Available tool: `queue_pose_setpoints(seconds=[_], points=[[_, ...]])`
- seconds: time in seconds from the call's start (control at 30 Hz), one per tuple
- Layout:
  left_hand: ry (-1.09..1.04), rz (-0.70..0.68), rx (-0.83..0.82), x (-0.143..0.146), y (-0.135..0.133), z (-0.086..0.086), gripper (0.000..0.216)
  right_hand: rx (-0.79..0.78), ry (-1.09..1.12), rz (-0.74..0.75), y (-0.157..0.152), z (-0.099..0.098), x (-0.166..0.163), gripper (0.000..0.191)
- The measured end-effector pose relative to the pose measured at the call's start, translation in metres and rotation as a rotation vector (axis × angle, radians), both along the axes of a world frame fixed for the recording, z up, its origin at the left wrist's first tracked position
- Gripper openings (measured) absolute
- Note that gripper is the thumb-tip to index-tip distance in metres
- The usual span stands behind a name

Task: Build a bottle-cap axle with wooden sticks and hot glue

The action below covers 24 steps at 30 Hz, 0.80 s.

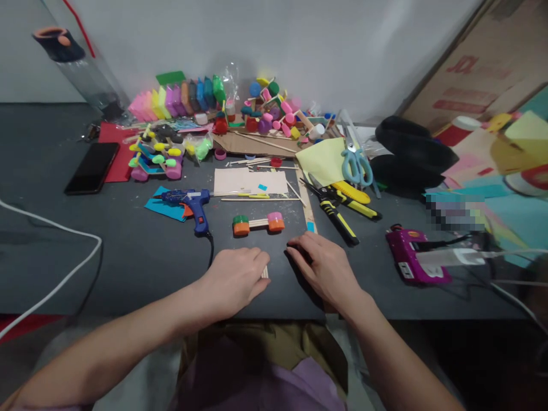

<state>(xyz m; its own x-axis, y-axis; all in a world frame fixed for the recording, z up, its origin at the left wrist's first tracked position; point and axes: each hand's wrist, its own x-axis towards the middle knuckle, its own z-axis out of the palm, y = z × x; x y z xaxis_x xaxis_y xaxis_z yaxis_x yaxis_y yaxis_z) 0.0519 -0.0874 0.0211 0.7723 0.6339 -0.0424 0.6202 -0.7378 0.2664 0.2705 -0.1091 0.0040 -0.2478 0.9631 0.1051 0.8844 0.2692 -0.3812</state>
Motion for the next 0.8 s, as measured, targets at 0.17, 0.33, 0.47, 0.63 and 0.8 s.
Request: queue_pose_setpoints(seconds=[0.17,0.33,0.47,0.63,0.8], points=[[-0.063,0.012,0.045,-0.007,0.001,-0.004,0.01,-0.02,0.041,-0.008,0.003,-0.002,0.001,0.02],[-0.336,0.058,0.154,-0.024,0.002,0.011,0.013,-0.082,0.141,-0.003,0.001,0.009,-0.002,0.022],[-0.478,0.069,0.163,-0.038,-0.001,0.024,0.01,-0.257,0.375,0.061,-0.005,0.03,-0.022,0.02],[-0.523,-0.011,0.312,-0.047,-0.002,0.025,0.008,-0.897,1.069,0.088,-0.005,0.038,-0.058,0.032],[-0.516,-0.036,0.323,-0.049,0.002,0.026,0.009,-0.937,1.189,0.086,0.004,0.029,-0.069,0.036]])
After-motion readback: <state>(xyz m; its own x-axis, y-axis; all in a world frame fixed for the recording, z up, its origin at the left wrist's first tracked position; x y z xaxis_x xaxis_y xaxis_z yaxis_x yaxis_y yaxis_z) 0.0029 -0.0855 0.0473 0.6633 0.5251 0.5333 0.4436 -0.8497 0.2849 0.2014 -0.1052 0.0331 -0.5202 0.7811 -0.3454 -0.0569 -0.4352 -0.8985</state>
